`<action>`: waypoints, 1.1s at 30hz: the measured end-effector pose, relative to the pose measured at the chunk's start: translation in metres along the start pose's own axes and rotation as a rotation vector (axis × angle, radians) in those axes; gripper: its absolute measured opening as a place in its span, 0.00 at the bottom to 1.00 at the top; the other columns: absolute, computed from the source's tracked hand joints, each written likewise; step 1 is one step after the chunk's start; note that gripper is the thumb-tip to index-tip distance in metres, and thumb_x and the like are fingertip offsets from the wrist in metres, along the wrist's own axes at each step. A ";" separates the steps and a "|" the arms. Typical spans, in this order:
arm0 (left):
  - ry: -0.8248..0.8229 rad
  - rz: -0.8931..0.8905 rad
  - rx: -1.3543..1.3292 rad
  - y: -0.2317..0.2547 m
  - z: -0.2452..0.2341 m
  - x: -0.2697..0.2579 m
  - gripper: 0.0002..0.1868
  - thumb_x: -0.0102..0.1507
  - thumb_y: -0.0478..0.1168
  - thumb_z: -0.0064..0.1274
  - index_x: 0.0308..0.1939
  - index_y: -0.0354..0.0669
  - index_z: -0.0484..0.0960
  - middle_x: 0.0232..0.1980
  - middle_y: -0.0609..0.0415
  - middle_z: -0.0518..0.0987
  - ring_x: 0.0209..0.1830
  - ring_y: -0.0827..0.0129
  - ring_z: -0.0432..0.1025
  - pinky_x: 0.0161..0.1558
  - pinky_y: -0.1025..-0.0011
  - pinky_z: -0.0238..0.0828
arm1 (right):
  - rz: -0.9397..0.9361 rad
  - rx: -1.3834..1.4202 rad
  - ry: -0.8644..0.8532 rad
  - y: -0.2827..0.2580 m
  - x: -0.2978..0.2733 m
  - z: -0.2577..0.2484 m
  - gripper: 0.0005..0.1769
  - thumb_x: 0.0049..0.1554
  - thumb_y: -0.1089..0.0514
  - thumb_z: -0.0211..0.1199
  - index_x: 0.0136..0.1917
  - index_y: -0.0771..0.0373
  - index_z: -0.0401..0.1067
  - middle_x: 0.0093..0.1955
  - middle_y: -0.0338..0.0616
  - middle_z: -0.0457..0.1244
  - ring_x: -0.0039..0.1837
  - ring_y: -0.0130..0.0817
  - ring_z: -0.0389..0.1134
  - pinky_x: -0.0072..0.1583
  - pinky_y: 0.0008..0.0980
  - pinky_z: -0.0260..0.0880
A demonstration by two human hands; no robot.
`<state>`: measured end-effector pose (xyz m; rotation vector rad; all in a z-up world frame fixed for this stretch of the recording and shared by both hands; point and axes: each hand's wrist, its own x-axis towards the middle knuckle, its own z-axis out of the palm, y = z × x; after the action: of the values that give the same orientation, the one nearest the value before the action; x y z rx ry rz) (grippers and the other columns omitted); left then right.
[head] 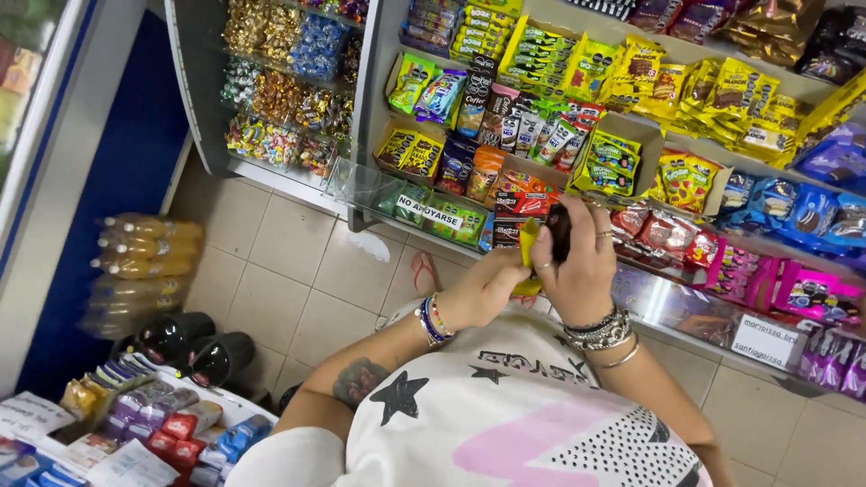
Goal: Cleaning a candy display by wiping down boxes and packets with a cloth and organizing them on the shelf.
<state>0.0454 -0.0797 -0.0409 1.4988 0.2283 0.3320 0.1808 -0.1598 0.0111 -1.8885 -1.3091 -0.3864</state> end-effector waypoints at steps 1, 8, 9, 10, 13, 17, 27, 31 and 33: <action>-0.013 -0.004 -0.002 -0.019 -0.004 -0.004 0.22 0.68 0.42 0.33 0.47 0.38 0.84 0.33 0.48 0.78 0.36 0.62 0.73 0.50 0.60 0.73 | 0.010 -0.008 0.003 -0.002 -0.002 0.004 0.22 0.63 0.52 0.57 0.66 0.65 0.71 0.55 0.50 0.64 0.50 0.48 0.72 0.50 0.40 0.75; 0.073 -0.407 -0.497 -0.061 -0.011 -0.027 0.34 0.72 0.60 0.32 0.66 0.35 0.71 0.56 0.44 0.72 0.60 0.62 0.64 0.69 0.59 0.54 | -0.181 -0.004 0.072 -0.015 -0.013 0.021 0.26 0.64 0.48 0.50 0.63 0.69 0.73 0.56 0.55 0.67 0.51 0.50 0.67 0.52 0.41 0.68; 0.146 -0.546 -0.617 -0.065 -0.012 -0.034 0.41 0.72 0.64 0.31 0.75 0.32 0.62 0.69 0.42 0.65 0.73 0.62 0.56 0.77 0.57 0.41 | -0.239 -0.037 0.078 -0.019 -0.012 0.021 0.26 0.64 0.48 0.51 0.64 0.70 0.73 0.60 0.56 0.67 0.53 0.51 0.66 0.54 0.43 0.66; 0.144 -0.546 -0.618 -0.027 -0.015 -0.026 0.41 0.72 0.64 0.31 0.75 0.32 0.62 0.69 0.42 0.65 0.73 0.62 0.56 0.77 0.57 0.41 | -0.239 -0.039 0.077 -0.022 -0.011 0.020 0.26 0.64 0.48 0.51 0.64 0.70 0.73 0.60 0.56 0.67 0.53 0.51 0.66 0.54 0.43 0.66; 0.171 -0.548 -0.805 0.053 -0.031 -0.012 0.40 0.74 0.63 0.25 0.75 0.32 0.64 0.70 0.48 0.69 0.71 0.66 0.60 0.75 0.63 0.49 | -0.306 -0.073 0.050 -0.036 -0.009 0.018 0.26 0.61 0.48 0.55 0.64 0.66 0.76 0.65 0.50 0.68 0.60 0.48 0.66 0.60 0.46 0.61; 0.026 -0.409 -0.985 0.046 -0.052 -0.013 0.41 0.72 0.73 0.27 0.67 0.47 0.76 0.62 0.51 0.78 0.60 0.65 0.72 0.60 0.68 0.66 | -0.375 -0.116 0.008 -0.054 -0.006 0.014 0.24 0.61 0.50 0.58 0.65 0.65 0.75 0.70 0.51 0.67 0.67 0.50 0.65 0.65 0.53 0.60; -0.038 -0.521 -0.844 0.019 -0.076 -0.016 0.29 0.73 0.61 0.44 0.64 0.41 0.77 0.59 0.54 0.78 0.56 0.66 0.74 0.60 0.66 0.70 | -0.163 -0.166 0.054 -0.056 -0.030 0.034 0.22 0.63 0.54 0.60 0.68 0.65 0.75 0.69 0.56 0.66 0.62 0.53 0.65 0.61 0.50 0.64; -0.075 -0.572 -0.741 0.011 -0.078 -0.023 0.24 0.71 0.53 0.50 0.58 0.35 0.78 0.52 0.46 0.81 0.50 0.61 0.78 0.53 0.66 0.75 | 0.144 -0.045 0.049 -0.050 -0.047 0.031 0.24 0.67 0.61 0.54 0.73 0.72 0.70 0.61 0.60 0.67 0.58 0.56 0.69 0.57 0.47 0.70; -0.111 -0.632 -0.691 0.001 -0.083 -0.021 0.24 0.70 0.53 0.50 0.56 0.36 0.79 0.51 0.49 0.82 0.48 0.64 0.79 0.48 0.68 0.77 | 0.508 0.239 0.038 -0.047 -0.051 0.027 0.23 0.71 0.59 0.48 0.74 0.75 0.67 0.61 0.74 0.64 0.56 0.55 0.68 0.54 0.49 0.68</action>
<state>-0.0039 -0.0093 -0.0460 0.7042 0.4315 -0.1764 0.1127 -0.1655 -0.0182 -1.9113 -0.7681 -0.0017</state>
